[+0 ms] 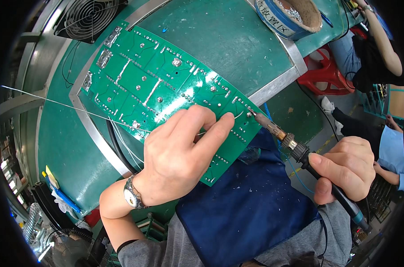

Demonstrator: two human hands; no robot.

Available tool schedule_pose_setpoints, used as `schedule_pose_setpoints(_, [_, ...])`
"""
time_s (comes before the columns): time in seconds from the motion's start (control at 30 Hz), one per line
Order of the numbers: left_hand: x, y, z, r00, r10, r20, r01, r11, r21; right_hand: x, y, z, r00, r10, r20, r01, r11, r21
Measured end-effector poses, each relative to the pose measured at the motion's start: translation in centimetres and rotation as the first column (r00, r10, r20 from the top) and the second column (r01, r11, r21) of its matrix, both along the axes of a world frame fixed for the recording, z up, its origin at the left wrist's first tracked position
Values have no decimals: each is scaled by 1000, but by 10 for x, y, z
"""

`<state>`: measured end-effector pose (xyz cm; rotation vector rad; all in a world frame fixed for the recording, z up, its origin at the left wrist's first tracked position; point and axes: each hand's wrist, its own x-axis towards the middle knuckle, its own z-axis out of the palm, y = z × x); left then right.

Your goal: The person solders relay switches, capacitors, and wires onto a printed circuit board with a soldering iron and solder wire.

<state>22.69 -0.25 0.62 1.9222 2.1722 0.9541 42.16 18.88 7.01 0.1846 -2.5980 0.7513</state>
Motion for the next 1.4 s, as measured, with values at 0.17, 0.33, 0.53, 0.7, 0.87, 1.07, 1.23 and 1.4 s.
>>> schedule_pose_setpoints(0.17, [3,2,-5,1000,-17,-12,18,1000,16,1,1,-8,1000,28,-3,-28,1000,-2])
schedule_pose_setpoints(0.33, [4,6,-6,1000,-11,3,12,1000,-21,-2,-2,-14,996,17,-84,-13,998,55])
schedule_pose_setpoints(0.53, [4,8,-2,1000,-17,-2,17,999,-33,-5,-2,-13,994,62,-92,-49,989,140])
schedule_pose_setpoints(0.7, [21,-2,5,991,-77,112,80,996,-24,3,8,-2,996,53,-70,-47,996,76])
schedule_pose_setpoints(0.87, [37,-8,6,975,-49,217,61,997,-51,14,9,-6,997,48,-54,-47,998,29])
schedule_pose_setpoints(1.07, [30,6,-1,990,70,121,-68,997,-24,17,6,-14,996,46,-80,-44,999,32])
schedule_pose_setpoints(1.23, [33,11,-6,997,41,62,-41,999,-11,20,1,-15,995,51,-91,-40,992,118])
schedule_pose_setpoints(1.4, [28,13,5,996,46,80,-46,999,-2,17,4,-10,996,51,-68,-41,990,137])
